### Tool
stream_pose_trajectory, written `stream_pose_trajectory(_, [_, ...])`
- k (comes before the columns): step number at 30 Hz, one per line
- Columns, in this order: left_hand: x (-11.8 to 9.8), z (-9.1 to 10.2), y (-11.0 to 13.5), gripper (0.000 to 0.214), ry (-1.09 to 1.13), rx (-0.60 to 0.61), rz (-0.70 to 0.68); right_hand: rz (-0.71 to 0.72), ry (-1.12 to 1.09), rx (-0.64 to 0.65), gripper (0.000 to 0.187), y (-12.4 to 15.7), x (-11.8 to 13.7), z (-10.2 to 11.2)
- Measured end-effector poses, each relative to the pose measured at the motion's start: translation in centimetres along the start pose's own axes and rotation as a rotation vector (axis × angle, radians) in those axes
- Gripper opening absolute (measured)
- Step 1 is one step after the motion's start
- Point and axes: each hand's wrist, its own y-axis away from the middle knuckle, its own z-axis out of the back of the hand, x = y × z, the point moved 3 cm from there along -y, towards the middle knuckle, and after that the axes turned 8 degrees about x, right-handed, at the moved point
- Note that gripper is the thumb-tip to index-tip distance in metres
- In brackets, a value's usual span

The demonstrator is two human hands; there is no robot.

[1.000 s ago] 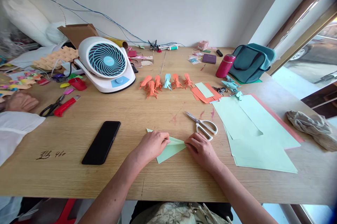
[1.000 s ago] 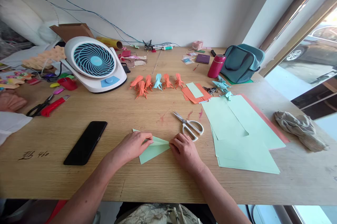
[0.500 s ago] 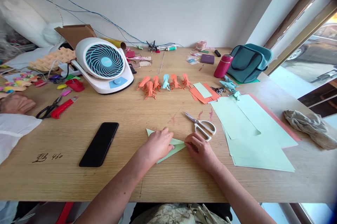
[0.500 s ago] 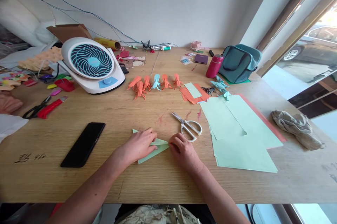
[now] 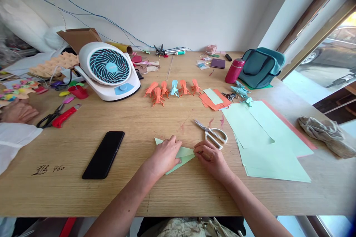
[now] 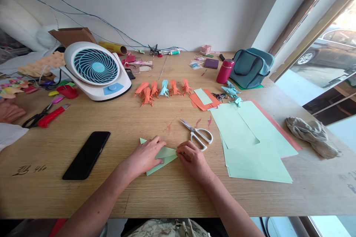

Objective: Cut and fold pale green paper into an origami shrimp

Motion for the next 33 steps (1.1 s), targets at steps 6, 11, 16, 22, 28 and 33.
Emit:
stream_pose_trajectory(6, [0.0,0.5,0.0,0.032,0.031,0.007,-0.016,0.029,0.006,-0.02,0.016,0.0,0.3,0.1])
stream_pose_trajectory(11, [0.2,1.3,0.1,0.031,0.059,-0.011,-0.064,0.043,0.009,-0.029,0.015,0.0,0.5,0.3])
stream_pose_trajectory(16, [0.5,1.6,-0.2,0.035,0.093,-0.053,-0.123,0.029,0.006,-0.04,0.014,0.0,0.4,0.4])
stream_pose_trajectory(22, [0.8,1.1,-0.9,0.035,0.212,-0.137,-0.235,-0.022,-0.015,-0.052,0.013,0.0,0.0,0.5])
stream_pose_trajectory(28, [1.0,0.8,-1.4,0.035,0.243,-0.177,-0.29,-0.071,-0.062,-0.039,0.012,-0.2,-0.4,0.5])
stream_pose_trajectory(33, [1.2,0.5,-1.4,0.034,0.258,-0.234,-0.34,-0.134,-0.099,-0.023,0.01,-0.1,-0.7,0.3])
